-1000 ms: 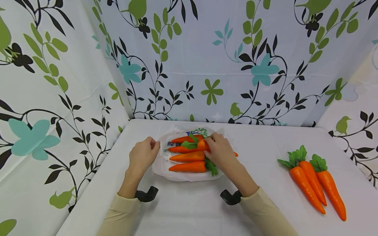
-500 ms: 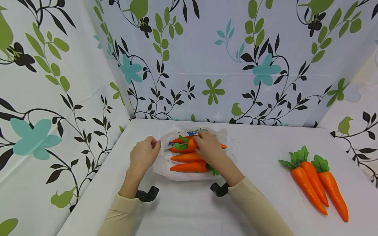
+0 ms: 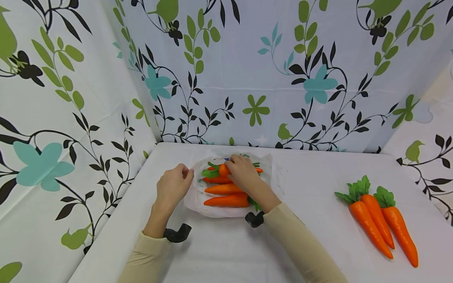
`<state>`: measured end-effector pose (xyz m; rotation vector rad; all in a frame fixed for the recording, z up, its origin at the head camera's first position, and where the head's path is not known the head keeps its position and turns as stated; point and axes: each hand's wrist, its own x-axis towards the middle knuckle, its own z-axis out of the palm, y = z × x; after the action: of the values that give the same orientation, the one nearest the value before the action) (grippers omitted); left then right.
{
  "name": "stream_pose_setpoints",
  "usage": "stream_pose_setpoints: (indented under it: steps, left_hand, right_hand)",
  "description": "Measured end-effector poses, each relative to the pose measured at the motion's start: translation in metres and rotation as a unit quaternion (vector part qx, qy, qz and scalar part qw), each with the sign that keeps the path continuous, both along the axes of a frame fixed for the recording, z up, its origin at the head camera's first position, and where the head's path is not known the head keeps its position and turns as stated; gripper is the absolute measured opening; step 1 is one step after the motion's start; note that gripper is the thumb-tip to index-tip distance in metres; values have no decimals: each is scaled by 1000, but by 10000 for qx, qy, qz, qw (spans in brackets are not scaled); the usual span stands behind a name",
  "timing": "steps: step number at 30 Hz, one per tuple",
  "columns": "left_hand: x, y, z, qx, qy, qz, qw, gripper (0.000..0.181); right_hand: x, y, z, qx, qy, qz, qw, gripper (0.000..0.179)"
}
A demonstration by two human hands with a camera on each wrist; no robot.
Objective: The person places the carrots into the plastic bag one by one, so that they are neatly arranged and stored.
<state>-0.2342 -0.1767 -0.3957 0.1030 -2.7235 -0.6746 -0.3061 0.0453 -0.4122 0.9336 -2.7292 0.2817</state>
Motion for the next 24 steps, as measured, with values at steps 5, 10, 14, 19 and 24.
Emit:
stream_pose_setpoints:
  steps: [5, 10, 14, 19, 24]
  left_hand:
    - [0, 0, 0, 2, -14, -13, 10000, 26]
    - [0, 1, 0, 8, -32, -6, 10000, 26]
    - [0, 1, 1, -5, 3, 4, 10000, 26]
    - [1, 1, 0, -1, -2, -9, 10000, 26]
    - [0, 2, 0, -6, 7, -19, 10000, 25]
  right_hand:
    - [-7, -7, -4, 249, -81, -89, 9996, 42]
    - [-13, -14, -10, 450, -144, -206, 9987, 41]
    - [-15, -19, -14, 552, -117, -225, 9982, 42]
    - [-17, -25, -20, 671, 50, -239, 9974, 45]
    - [-19, -32, -23, 751, 204, -225, 9967, 45]
